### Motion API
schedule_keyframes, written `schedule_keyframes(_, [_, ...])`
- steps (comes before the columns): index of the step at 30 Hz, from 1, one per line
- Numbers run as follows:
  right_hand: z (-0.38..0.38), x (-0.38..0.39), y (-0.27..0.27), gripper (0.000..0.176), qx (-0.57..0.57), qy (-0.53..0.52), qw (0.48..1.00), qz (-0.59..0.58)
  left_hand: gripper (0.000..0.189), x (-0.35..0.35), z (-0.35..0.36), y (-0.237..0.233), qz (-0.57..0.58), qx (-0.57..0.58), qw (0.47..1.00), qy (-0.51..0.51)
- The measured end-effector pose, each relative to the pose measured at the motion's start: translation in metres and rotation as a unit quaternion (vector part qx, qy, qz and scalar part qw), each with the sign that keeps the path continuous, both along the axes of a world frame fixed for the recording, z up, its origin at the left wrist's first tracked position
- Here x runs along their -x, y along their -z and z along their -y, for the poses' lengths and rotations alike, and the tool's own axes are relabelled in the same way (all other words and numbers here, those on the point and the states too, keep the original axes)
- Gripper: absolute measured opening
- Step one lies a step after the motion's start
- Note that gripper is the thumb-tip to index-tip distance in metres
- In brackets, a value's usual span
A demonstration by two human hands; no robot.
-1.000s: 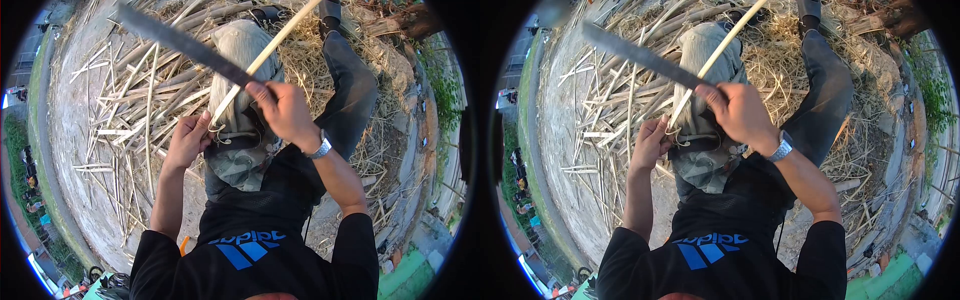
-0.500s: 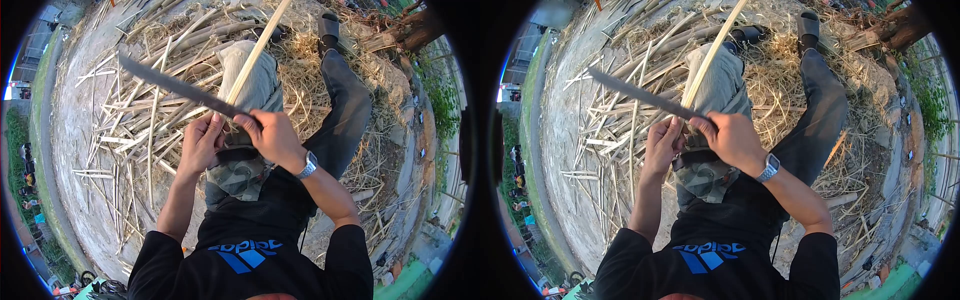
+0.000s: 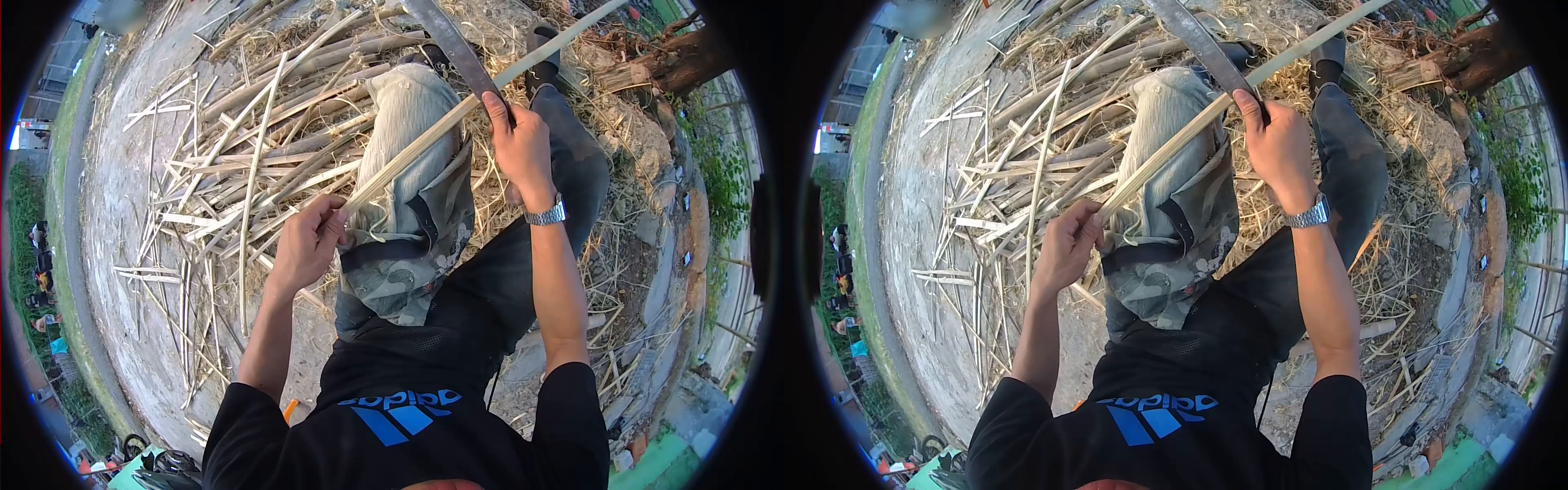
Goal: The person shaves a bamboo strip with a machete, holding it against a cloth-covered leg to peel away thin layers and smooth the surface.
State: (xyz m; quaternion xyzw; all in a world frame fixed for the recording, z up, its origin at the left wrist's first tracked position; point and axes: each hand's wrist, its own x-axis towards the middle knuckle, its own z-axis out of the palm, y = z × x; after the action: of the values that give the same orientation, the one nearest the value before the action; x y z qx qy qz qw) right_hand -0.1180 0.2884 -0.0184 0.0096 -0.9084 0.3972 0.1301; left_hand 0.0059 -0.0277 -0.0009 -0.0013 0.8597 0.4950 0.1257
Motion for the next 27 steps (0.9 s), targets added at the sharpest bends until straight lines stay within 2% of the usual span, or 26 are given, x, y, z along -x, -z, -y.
schedule_keyframes(2, [-0.002,-0.004,0.002,0.064,0.021,-0.003,0.999,0.027,0.025,-0.003,0.007,-0.004,-0.003,0.04,0.999,-0.005])
schedule_keyframes(4, [0.002,-0.013,0.0,0.06,0.043,-0.007,0.998,0.052,0.024,-0.009,0.011,0.005,-0.004,0.023,1.0,-0.013])
schedule_keyframes(6, [0.011,-0.023,-0.01,0.055,0.26,-0.017,0.962,0.078,0.026,-0.009,0.007,0.007,0.001,-0.027,0.998,-0.054])
schedule_keyframes(7, [0.014,-0.033,-0.026,0.045,0.338,-0.026,0.931,0.132,0.025,-0.01,0.004,0.008,-0.014,-0.062,0.995,-0.075])
schedule_keyframes(8, [0.024,-0.044,-0.042,0.038,0.347,-0.033,0.931,0.111,0.025,-0.009,-0.005,0.007,-0.012,-0.061,0.995,-0.076])
schedule_keyframes(10, [0.041,-0.065,-0.056,0.031,0.385,-0.074,0.915,0.097,0.023,-0.004,-0.032,-0.002,-0.106,-0.25,0.953,-0.135])
schedule_keyframes(11, [0.047,-0.072,-0.059,0.031,0.416,-0.11,0.898,0.095,0.022,0.003,-0.047,-0.009,-0.153,-0.275,0.941,-0.122])
schedule_keyframes(14, [0.061,-0.091,-0.067,0.032,0.414,-0.145,0.891,0.119,0.012,0.024,-0.082,-0.019,-0.233,-0.294,0.925,-0.065])
schedule_keyframes(16, [0.056,-0.093,-0.069,0.029,0.386,-0.131,0.906,0.114,0.011,0.026,-0.102,-0.014,-0.201,-0.42,0.881,-0.085])
schedule_keyframes(17, [0.051,-0.094,-0.069,0.027,0.359,-0.117,0.919,0.114,0.011,0.026,-0.104,-0.014,-0.183,-0.4,0.894,-0.081])
schedule_keyframes(18, [0.045,-0.094,-0.069,0.025,0.331,-0.101,0.931,0.113,0.011,0.024,-0.095,-0.011,-0.145,-0.316,0.936,-0.048])
schedule_keyframes(20, [0.027,-0.095,-0.07,0.022,0.317,-0.116,0.933,0.123,0.018,0.016,-0.072,-0.026,-0.256,-0.063,0.963,0.049])
schedule_keyframes(21, [0.016,-0.095,-0.065,0.021,0.278,-0.123,0.947,0.109,0.021,0.016,-0.058,-0.02,-0.382,-0.01,0.924,-0.029])
schedule_keyframes(22, [0.005,-0.095,-0.062,0.02,0.238,-0.131,0.958,0.097,0.025,0.017,-0.043,-0.015,-0.497,0.044,0.86,-0.108])
schedule_keyframes(23, [-0.005,-0.095,-0.066,0.023,0.205,-0.132,0.964,0.101,0.03,0.028,-0.021,-0.018,-0.609,0.127,0.766,-0.159])
schedule_keyframes(24, [-0.013,-0.095,-0.067,0.023,0.206,-0.132,0.964,0.105,0.036,0.038,0.001,-0.023,-0.703,0.208,0.649,-0.205])
schedule_keyframes(26, [-0.03,-0.091,-0.065,0.025,0.145,-0.132,0.971,0.134,0.044,0.039,0.034,-0.045,-0.66,0.355,0.644,-0.155])
schedule_keyframes(27, [-0.039,-0.088,-0.055,0.022,0.121,-0.137,0.976,0.117,0.047,0.041,0.049,-0.053,-0.597,0.429,0.671,-0.091])
